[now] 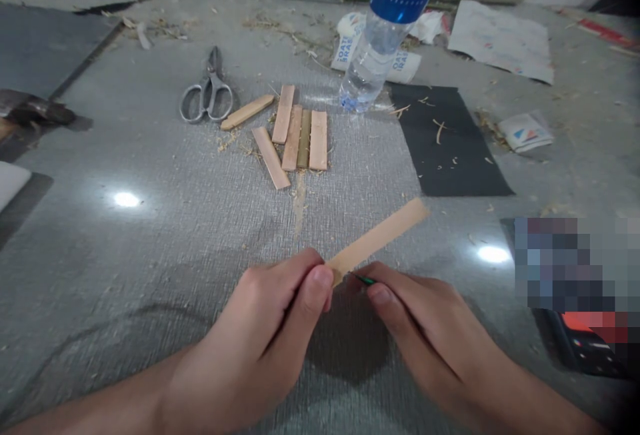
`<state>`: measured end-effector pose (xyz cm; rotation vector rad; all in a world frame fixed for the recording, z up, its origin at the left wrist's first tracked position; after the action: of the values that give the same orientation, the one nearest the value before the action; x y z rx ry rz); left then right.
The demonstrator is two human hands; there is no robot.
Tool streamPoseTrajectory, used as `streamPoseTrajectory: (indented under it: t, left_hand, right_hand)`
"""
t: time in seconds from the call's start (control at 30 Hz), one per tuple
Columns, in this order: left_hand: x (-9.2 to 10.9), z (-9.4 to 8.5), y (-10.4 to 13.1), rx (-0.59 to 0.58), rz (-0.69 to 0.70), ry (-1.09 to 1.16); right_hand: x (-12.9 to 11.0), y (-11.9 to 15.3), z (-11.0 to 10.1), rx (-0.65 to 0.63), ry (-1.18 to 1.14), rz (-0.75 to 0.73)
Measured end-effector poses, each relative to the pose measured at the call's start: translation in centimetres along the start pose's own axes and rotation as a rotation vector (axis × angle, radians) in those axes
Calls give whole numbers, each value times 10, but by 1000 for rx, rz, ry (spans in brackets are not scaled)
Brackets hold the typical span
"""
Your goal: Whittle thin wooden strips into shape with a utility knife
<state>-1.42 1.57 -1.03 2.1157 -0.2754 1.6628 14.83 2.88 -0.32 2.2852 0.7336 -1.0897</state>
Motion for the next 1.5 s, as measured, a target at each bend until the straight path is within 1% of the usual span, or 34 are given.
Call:
streamPoseTrajectory:
  t: [0.13,0.27,0.37,0.43,0.5,0.6,0.67,0.73,0.8,0.87,0.93,1.1,1.2,1.23,1.3,1.4,1.5]
  left_hand:
    - [7,1,-1,-35,24,-52]
    - [9,2,-1,-60,24,-113]
    - [8,4,-2,-85,21,-135]
    - [8,6,-2,-112,20,-147]
    - [8,9,-3,-142,21,-163]
    - [8,13,-3,-197,39,-224]
    - [10,15,-2,-222,74,-273]
    - [13,13,-1,-193,130,-331]
    - [16,9,-1,-97,189,-404]
    - [19,5,-1,7,217,-467]
    - [20,2,-2,83,212,-496]
    - [20,-8,-3,236,160,-593]
    - [22,-13,0,324,183,-644]
    - [22,-14,2,339,207,-671]
    - [22,-11,3,325,238,-762]
    - [18,-4,4,258,218,-901]
    - [17,2,6,207,229,-944]
  right_hand:
    - [0,1,-1,24,-40,-1]
    - [6,5,-2,81,-73,90]
    - [11,9,-2,161,-202,166]
    - [11,11,-3,217,-304,187]
    - [9,10,-5,252,-349,197]
    - [5,8,-8,273,-337,220]
    - [4,7,-7,253,-341,224]
    - [2,7,-5,205,-345,210]
    - [-1,8,-4,184,-298,184]
    - [-3,9,-5,204,-194,165]
    - [-5,10,-8,234,-120,149]
    - [-8,18,-19,347,-81,124]
    - [-7,19,-20,341,2,150]
    - [-6,18,-18,325,18,157]
    - [-4,15,-15,291,36,160]
    - [-1,10,-8,249,70,137]
    - [3,7,-3,227,90,132]
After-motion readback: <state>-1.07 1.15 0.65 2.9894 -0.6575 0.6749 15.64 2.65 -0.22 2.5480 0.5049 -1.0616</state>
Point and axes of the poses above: each hand's wrist, its own y-axis away from the middle knuckle, its own z-axis out of the palm, x = y × z, the point moved 5 cm from there along -y, towards the middle knuckle, and after that the axes turned 6 degrees about -x, right-handed, at the moved point
